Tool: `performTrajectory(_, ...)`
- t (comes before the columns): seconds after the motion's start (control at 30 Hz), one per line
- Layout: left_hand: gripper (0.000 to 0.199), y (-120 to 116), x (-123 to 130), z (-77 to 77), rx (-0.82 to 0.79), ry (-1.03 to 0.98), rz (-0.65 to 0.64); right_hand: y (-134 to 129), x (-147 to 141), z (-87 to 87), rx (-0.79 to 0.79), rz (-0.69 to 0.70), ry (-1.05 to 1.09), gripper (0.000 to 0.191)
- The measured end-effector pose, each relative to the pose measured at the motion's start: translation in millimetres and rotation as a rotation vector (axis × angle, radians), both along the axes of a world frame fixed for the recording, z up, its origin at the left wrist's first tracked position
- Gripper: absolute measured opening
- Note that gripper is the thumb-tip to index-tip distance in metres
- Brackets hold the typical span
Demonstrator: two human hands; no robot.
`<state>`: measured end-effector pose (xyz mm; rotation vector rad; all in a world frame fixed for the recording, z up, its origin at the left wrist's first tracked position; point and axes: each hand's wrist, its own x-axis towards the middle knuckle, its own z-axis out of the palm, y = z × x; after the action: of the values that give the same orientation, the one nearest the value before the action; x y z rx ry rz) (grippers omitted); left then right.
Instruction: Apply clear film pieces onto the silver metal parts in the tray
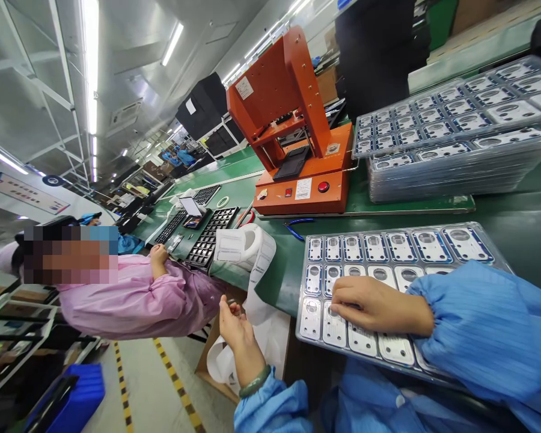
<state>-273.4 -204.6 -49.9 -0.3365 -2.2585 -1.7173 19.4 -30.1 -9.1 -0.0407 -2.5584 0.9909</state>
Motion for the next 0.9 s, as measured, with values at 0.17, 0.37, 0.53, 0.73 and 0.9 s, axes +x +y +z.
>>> performTrajectory(0.17, 0.035, -1, 34, 22.0, 0.111, 0.315, 0.171, -3, -1, 4.0, -0.283, -0.116, -0.04, 0.021)
performTrajectory(0.37, 0.031, 16, 84, 25.6, 0.092, 0.694, -0.162, -1, -4, 12.4, -0.793, -0.12, -0.093, 0.027)
performTrajectory(0.53, 0.01, 31, 109, 25.1, 0.082, 0.978, -0.409, 0, -5, 17.2, -1.086, 0.053, -0.137, 0.038)
performTrajectory(0.73, 0.003, 41, 122, 28.1, 0.022, 1.091, -0.594, 2, -4, 21.5, -1.192, 0.134, -0.155, 0.036)
performTrajectory(0.9, 0.003, 42, 122, 29.6, 0.002, 1.135, -0.639, 5, -4, 22.2, -1.203, 0.125, -0.201, 0.033)
